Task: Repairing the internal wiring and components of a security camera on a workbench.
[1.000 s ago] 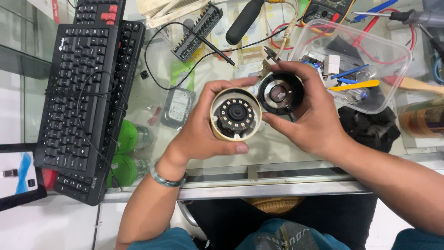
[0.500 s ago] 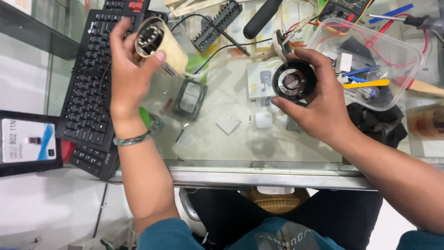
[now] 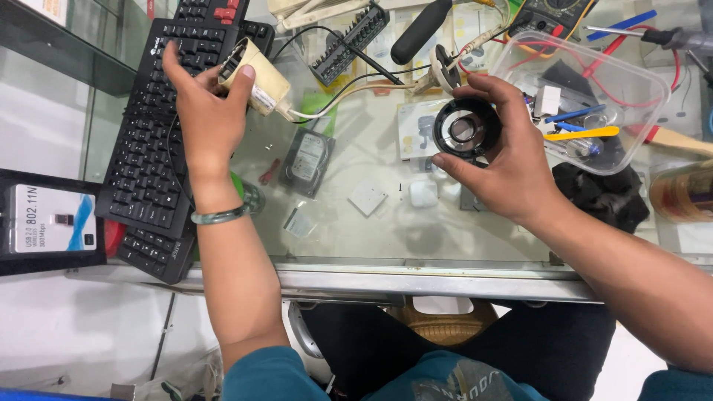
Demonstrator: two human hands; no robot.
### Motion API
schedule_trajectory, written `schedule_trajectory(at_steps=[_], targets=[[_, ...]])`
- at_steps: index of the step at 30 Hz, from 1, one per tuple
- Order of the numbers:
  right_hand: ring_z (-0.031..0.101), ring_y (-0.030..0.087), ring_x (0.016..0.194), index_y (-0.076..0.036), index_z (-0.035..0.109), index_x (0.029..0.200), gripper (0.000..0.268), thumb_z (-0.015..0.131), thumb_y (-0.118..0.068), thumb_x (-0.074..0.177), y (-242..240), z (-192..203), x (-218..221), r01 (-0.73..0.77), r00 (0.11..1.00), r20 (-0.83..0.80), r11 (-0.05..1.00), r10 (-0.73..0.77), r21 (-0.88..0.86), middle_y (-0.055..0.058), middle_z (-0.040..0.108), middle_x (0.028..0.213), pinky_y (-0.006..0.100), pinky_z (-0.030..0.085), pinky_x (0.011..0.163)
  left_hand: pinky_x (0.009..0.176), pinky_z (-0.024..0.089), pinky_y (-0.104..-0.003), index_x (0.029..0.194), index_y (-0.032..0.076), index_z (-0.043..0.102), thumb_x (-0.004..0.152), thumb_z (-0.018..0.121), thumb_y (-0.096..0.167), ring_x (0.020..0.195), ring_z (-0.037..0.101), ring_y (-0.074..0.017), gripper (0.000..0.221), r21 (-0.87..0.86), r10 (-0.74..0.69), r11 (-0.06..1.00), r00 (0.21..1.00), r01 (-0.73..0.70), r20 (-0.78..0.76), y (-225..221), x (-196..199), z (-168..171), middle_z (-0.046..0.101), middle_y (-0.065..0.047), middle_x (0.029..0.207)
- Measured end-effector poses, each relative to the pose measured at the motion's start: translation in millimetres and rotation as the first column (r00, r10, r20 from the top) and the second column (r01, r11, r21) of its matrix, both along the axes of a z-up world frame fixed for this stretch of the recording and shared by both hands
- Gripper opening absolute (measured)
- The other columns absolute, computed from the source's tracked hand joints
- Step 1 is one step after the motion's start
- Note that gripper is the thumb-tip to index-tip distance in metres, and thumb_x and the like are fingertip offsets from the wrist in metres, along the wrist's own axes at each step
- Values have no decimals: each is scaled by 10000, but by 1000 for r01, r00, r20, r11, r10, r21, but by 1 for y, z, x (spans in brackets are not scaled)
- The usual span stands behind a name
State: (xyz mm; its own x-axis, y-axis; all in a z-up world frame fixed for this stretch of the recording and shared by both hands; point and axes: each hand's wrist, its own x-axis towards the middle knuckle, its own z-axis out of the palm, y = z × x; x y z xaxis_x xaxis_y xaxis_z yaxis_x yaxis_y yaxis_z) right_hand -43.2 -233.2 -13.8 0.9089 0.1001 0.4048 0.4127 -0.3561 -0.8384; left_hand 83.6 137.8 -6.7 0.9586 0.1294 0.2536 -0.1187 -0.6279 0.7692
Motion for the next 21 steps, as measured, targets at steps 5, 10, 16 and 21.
schedule_trajectory(at_steps=[5,10,16,21], targets=[[558,277,1317,-60,356,1491,841,854,-105,816,1,4,-1,23,999,-31,999,-24,-34,188,563,1406,350,455,1050,833,634,-340,1535,126,103,1048,792,271,890,720,-150,857,-38,29,999,996,-26,85,-4,-1,-3,532,-147,1341],[550,280,1324,-72,347,1487,838,856,-89,821,2,2,-1,10,1000,-29,999,-11,-30,193,556,1412,344,457,1045,780,617,-345,1525,100,141,1074,763,286,775,694,-152,790,33,32,999,993,-36,113,-9,-6,0,440,-216,1431],[545,296,1359,-41,332,1492,843,848,-115,829,2,-2,-1,-36,999,9,999,36,-27,219,534,1415,365,466,1093,912,663,-354,1547,39,132,1086,807,230,1291,580,-329,840,176,20,983,983,-53,185,-11,-5,-7,384,-306,1495],[537,314,1384,-46,325,1490,849,853,-100,826,2,-2,0,-45,999,2,999,45,-29,225,531,1421,381,475,1109,735,625,-389,1532,62,161,1053,791,210,750,779,-172,805,174,85,979,991,-103,103,-17,-7,-3,434,-273,1489]])
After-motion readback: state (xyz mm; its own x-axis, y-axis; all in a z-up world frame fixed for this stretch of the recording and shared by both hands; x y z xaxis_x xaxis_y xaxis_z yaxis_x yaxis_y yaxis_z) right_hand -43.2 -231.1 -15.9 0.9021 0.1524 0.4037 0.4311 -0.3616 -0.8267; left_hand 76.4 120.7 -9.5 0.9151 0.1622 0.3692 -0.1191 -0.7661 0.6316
